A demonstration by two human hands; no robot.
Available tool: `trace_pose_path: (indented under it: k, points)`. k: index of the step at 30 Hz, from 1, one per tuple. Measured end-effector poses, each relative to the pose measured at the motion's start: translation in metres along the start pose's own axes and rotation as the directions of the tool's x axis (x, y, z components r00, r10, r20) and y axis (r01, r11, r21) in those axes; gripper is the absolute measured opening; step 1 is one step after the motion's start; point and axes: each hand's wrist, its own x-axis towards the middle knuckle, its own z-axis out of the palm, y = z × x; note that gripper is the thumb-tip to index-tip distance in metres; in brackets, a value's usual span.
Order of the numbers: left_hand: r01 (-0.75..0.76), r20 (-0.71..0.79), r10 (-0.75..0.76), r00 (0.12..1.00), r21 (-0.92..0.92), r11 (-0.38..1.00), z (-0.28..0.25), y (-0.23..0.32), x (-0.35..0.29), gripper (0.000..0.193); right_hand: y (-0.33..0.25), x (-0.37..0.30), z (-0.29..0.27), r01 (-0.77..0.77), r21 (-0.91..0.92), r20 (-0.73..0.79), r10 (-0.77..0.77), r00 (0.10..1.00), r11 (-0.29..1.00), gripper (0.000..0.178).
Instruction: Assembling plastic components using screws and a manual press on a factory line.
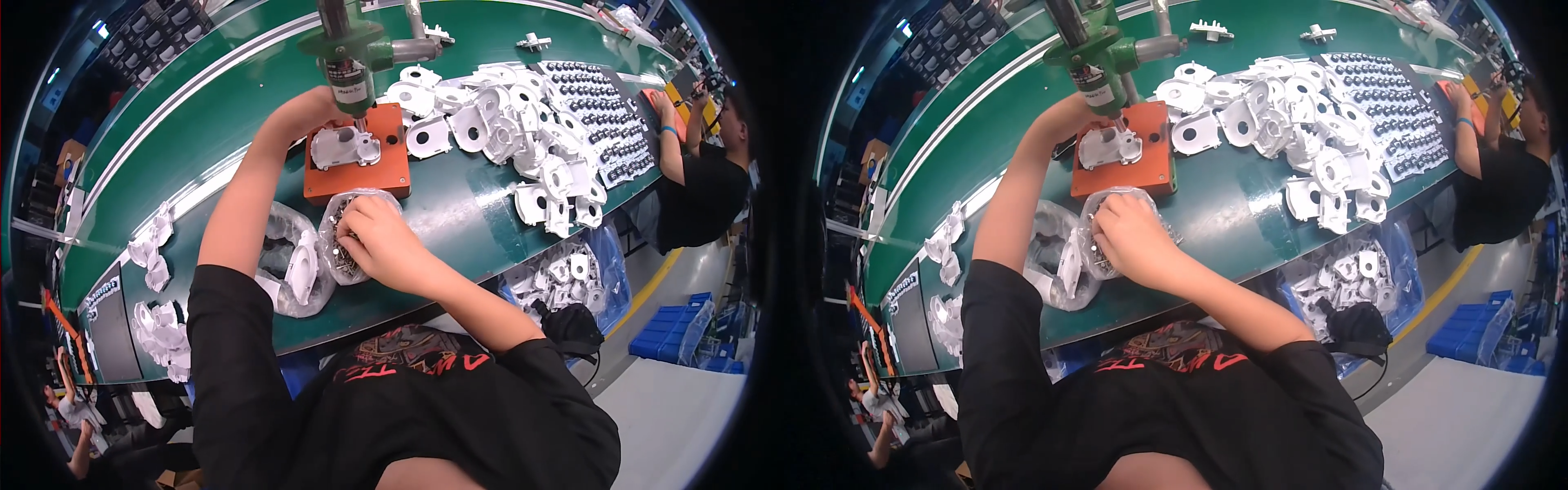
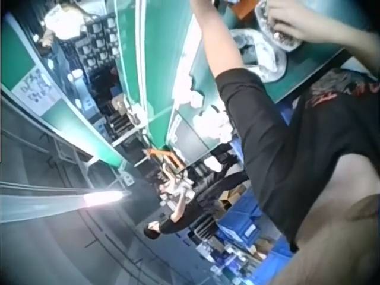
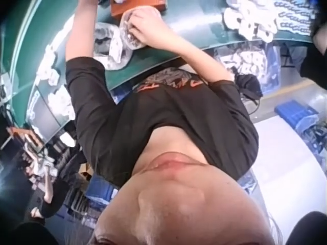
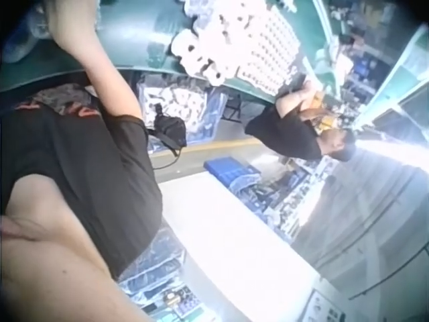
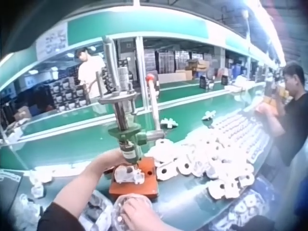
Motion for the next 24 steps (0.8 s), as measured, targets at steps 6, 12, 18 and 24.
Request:
trace_pose_path:
  k: [6,12,18,24]
  points:
    - [0.001,0.139,-0.033,0.99,0.226,0.974,0.0,0.002,0.015,0.021,0.005,0.001,-0.009,-0.07,0.176,0.01,0.07,0.998,0.982,0.01]
    - [-0.107,0.228,0.052,0.972,0.236,0.966,-0.005,-0.024,0.033,0.033,0.003,0.001,-0.006,-0.061,0.18,-0.038,0.068,0.997,0.982,0.008]
    - [-0.196,0.213,0.128,0.969,0.341,0.92,0.002,-0.018,0.032,0.037,0.004,0.001,-0.008,-0.265,0.555,0.033,0.297,0.954,0.789,0.008]
    - [-0.178,-0.224,0.217,0.95,0.181,0.967,0.015,-0.032,-0.014,0.028,-0.001,0.007,-0.02,-0.335,0.735,0.114,0.38,0.918,0.59,0.01]
